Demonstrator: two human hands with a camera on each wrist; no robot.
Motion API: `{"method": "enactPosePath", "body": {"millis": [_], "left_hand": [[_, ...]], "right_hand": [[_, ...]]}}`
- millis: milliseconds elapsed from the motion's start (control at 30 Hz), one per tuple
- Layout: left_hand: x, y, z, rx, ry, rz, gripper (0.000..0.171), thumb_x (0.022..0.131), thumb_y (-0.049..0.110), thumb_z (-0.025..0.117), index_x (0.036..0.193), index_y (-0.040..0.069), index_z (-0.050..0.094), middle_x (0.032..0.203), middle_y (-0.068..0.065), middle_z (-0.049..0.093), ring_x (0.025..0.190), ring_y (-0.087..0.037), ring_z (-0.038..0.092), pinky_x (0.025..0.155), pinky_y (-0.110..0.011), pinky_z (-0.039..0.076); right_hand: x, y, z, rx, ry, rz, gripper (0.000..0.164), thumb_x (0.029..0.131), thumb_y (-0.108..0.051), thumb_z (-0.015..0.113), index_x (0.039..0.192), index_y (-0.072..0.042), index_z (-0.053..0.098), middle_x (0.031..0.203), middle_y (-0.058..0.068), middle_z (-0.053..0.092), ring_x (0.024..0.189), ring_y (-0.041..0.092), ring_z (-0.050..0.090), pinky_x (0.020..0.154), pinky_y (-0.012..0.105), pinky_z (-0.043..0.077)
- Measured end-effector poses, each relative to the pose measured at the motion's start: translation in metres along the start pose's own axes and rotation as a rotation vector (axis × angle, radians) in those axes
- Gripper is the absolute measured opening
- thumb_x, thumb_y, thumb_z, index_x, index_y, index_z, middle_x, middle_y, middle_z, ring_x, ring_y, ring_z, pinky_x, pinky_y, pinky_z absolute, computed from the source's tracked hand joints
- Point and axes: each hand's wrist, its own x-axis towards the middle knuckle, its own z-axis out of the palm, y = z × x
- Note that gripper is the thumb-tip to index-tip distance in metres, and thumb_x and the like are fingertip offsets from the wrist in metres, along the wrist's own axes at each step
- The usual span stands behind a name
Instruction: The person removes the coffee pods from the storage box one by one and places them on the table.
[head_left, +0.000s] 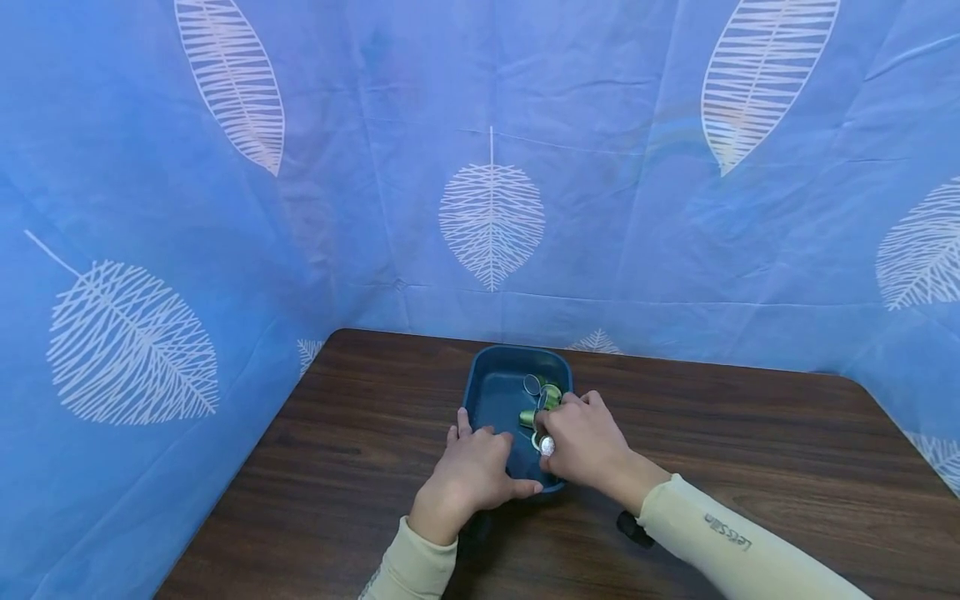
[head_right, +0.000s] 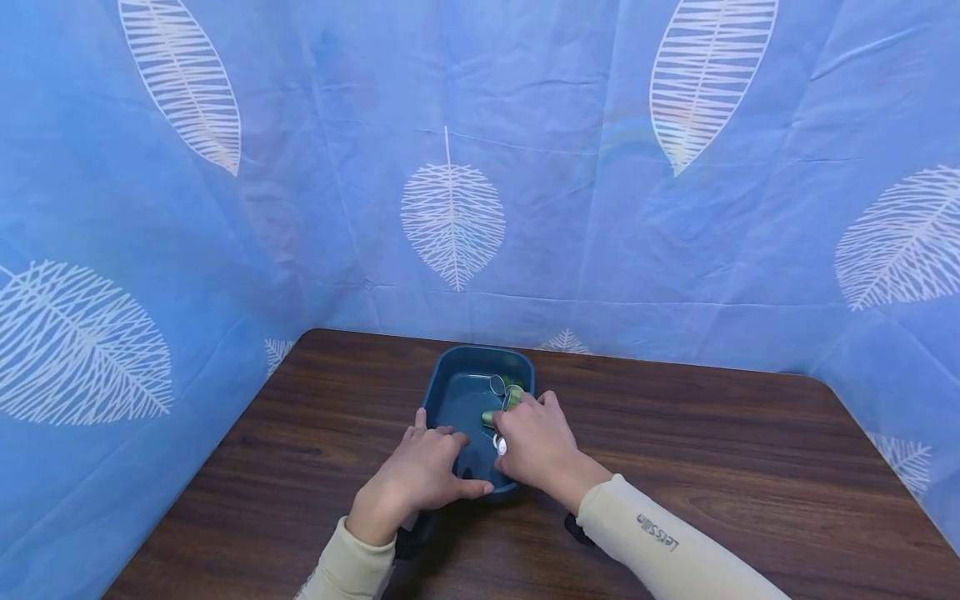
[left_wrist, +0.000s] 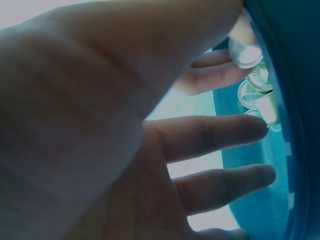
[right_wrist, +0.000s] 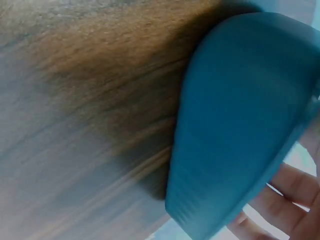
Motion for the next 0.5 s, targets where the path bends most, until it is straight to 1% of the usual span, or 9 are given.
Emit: {"method": "enactPosePath", "body": {"millis": [167, 267, 367, 433, 500], "left_hand": [[0.0, 0.0, 0.0, 0.016, 0.013, 0.026, 0.072, 0.089, 0.056, 0.085, 0.138, 0.005, 0.072, 0.142, -0.022, 0.07, 0.155, -0.064, 0.032, 0.123, -0.074, 0.034], [-0.001, 0.0, 0.0, 0.022, 0.018, 0.032, 0.071, 0.088, 0.056, 0.085, 0.137, 0.005, 0.073, 0.141, -0.022, 0.071, 0.154, -0.064, 0.033, 0.122, -0.074, 0.035], [0.0, 0.0, 0.0, 0.023, 0.015, 0.027, 0.071, 0.088, 0.056, 0.085, 0.137, 0.006, 0.073, 0.141, -0.022, 0.071, 0.155, -0.064, 0.032, 0.123, -0.074, 0.035], [0.0, 0.0, 0.0, 0.021, 0.011, 0.021, 0.071, 0.089, 0.056, 0.085, 0.137, 0.006, 0.073, 0.142, -0.022, 0.07, 0.155, -0.063, 0.031, 0.123, -0.073, 0.034], [0.001, 0.0, 0.001, 0.024, 0.009, 0.017, 0.071, 0.089, 0.056, 0.085, 0.137, 0.006, 0.073, 0.143, -0.022, 0.07, 0.155, -0.063, 0.031, 0.123, -0.073, 0.035]], "right_hand": [[-0.007, 0.004, -0.012, 0.062, 0.045, 0.018, 0.024, 0.081, -0.032, 0.092, 0.099, -0.02, 0.082, 0.081, -0.007, 0.073, 0.085, 0.017, 0.058, 0.089, 0.049, 0.05], [-0.013, 0.009, -0.021, 0.098, 0.077, 0.023, 0.022, 0.082, -0.03, 0.091, 0.1, -0.02, 0.082, 0.085, -0.005, 0.074, 0.083, 0.015, 0.058, 0.084, 0.045, 0.052], [-0.018, 0.015, -0.028, 0.156, 0.096, 0.045, 0.02, 0.083, -0.027, 0.088, 0.101, -0.019, 0.082, 0.085, -0.005, 0.074, 0.076, 0.011, 0.058, 0.074, 0.039, 0.056], [-0.021, 0.02, -0.031, 0.212, 0.096, 0.07, 0.02, 0.085, -0.024, 0.086, 0.103, -0.019, 0.081, 0.085, -0.006, 0.073, 0.072, 0.008, 0.057, 0.065, 0.034, 0.054], [-0.025, 0.025, -0.034, 0.257, 0.099, 0.098, 0.022, 0.086, -0.024, 0.085, 0.107, -0.017, 0.081, 0.086, -0.006, 0.074, 0.071, 0.006, 0.058, 0.06, 0.031, 0.051]]}}
